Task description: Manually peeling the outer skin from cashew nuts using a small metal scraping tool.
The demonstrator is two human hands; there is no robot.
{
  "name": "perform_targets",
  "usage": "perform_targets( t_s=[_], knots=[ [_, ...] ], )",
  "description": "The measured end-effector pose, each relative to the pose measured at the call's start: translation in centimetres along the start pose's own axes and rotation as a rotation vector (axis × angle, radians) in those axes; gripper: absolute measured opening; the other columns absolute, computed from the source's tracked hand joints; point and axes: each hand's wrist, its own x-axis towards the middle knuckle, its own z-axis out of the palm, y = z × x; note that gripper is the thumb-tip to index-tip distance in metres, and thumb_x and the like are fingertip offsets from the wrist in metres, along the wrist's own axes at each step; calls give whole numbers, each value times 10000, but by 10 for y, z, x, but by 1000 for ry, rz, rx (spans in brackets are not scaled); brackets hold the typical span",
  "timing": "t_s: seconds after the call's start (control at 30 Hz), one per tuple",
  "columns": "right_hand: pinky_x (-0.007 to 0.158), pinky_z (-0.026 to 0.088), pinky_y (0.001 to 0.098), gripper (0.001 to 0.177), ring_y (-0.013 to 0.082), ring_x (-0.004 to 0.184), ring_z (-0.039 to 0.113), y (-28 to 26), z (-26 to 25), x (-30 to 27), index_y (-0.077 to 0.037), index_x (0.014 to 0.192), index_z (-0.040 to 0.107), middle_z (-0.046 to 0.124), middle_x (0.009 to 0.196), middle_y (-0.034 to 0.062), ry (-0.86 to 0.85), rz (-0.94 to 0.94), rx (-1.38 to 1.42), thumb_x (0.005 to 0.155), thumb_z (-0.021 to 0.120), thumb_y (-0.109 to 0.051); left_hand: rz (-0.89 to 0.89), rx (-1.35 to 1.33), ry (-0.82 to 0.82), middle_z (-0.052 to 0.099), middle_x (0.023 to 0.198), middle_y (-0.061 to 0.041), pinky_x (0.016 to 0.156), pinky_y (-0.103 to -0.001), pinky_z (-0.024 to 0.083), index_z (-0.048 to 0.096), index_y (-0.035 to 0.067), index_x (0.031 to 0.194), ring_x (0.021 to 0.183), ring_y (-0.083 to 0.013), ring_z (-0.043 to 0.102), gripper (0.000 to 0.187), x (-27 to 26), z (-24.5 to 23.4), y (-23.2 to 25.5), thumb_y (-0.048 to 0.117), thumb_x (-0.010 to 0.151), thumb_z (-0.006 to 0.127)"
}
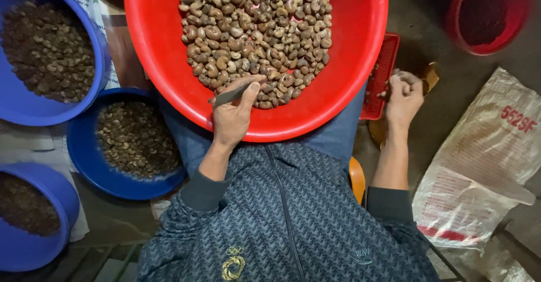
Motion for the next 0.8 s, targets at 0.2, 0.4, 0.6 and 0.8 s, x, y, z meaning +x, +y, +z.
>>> perform_targets(
  t_s=[0.2, 0.4, 0.6, 0.8],
  knots=[
    [640, 603, 307, 293, 134, 671, 697, 35, -8, -8, -1, 1252, 587, 715, 895, 86, -88, 88, -217, 1012, 707, -117, -7, 0, 4, 763, 1055, -201, 832, -401, 634, 752, -23, 1093, 1004, -269, 730, 146, -1, 1, -4, 67, 1026, 659],
    [607, 587, 323, 241, 187, 638, 648, -52, 12, -13, 59, 1261, 545, 687, 892, 178, -11, -208, 6, 1042, 633, 11, -18, 0, 8, 764, 1052, -200, 836, -402, 630, 749, -28, 1103, 983, -262, 733, 154, -2, 2, -2, 72, 1027, 660],
    [565, 596, 386, 133, 296, 666, 665, -170, 76, -53, 73, 1205, 613, 680, 881, 275, -60, -600, 90, 1092, 612, 2, -2, 6, 12, 766, 1052, -201, 828, -412, 636, 751, -19, 1107, 955, -270, 750, 157, -2, 2, 0, 70, 1033, 644],
    [689, 606, 458, 240, 308, 856, 745, -136, 156, -77, -139, 1190, 672, 749, 950, 101, -684, -793, -486, 962, 729, -186, 2, 33, 18, 772, 1045, -188, 824, -402, 630, 747, -9, 1114, 940, -255, 758, 161, -3, -2, 4, 83, 1035, 642]
  ],
)
